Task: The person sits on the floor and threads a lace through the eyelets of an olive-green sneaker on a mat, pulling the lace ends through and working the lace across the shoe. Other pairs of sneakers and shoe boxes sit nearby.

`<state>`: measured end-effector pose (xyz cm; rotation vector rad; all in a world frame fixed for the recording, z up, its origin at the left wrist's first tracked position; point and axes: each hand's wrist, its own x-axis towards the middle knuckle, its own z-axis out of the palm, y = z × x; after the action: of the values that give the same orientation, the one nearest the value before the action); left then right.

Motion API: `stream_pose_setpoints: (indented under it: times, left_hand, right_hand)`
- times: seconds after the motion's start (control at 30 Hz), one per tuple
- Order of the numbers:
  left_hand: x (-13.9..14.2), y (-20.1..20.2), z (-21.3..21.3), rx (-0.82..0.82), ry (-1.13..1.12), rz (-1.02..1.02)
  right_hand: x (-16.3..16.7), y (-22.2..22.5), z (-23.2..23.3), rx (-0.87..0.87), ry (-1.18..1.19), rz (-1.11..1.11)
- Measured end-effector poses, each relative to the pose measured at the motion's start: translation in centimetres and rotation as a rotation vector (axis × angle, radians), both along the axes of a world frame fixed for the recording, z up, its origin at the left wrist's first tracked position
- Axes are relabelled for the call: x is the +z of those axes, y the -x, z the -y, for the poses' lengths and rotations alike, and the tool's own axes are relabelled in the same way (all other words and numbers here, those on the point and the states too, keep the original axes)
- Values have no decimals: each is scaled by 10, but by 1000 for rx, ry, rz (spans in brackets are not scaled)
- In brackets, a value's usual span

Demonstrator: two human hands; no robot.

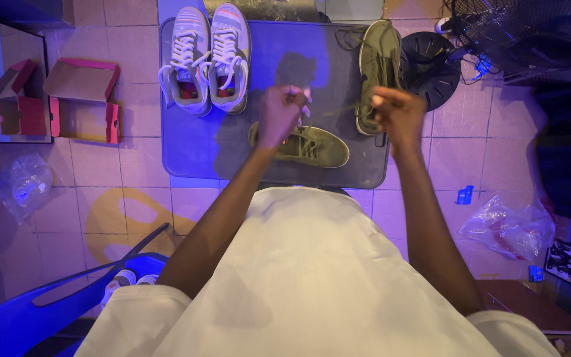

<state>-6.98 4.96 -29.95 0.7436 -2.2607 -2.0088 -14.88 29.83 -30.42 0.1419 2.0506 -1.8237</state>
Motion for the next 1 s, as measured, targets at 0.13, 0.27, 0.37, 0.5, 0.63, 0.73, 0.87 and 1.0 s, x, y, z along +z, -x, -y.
stream_pose_setpoints:
  times: [0.13,0.27,0.37,0.5,0.63,0.73,0.87,1.0]
  left_hand:
    - [6,17,10,39,42,19]
    - [6,35,21,23,8,-13]
    - [1,48,30,24,-103,-89]
    - [-14,43,45,66,-53,-81]
    - [-39,-1,49,156,-196,22]
    - [-60,-53,39,211,-229,86]
    - [-76,-117,15,260,-371,279]
    - [-82,-135,-10,216,-479,535]
  right_hand:
    - [2,-8,-39,-143,-59,-10]
    - [17,-14,-72,-215,-147,-34]
    - [30,-20,-89,-207,-77,-30]
    - [36,-22,-87,-232,155,16]
    - [39,-23,-78,-248,390,62]
    - [42,-20,-70,-249,533,69]
    - [48,-12,-61,-240,586,52]
    - [61,-4,-52,-227,594,42]
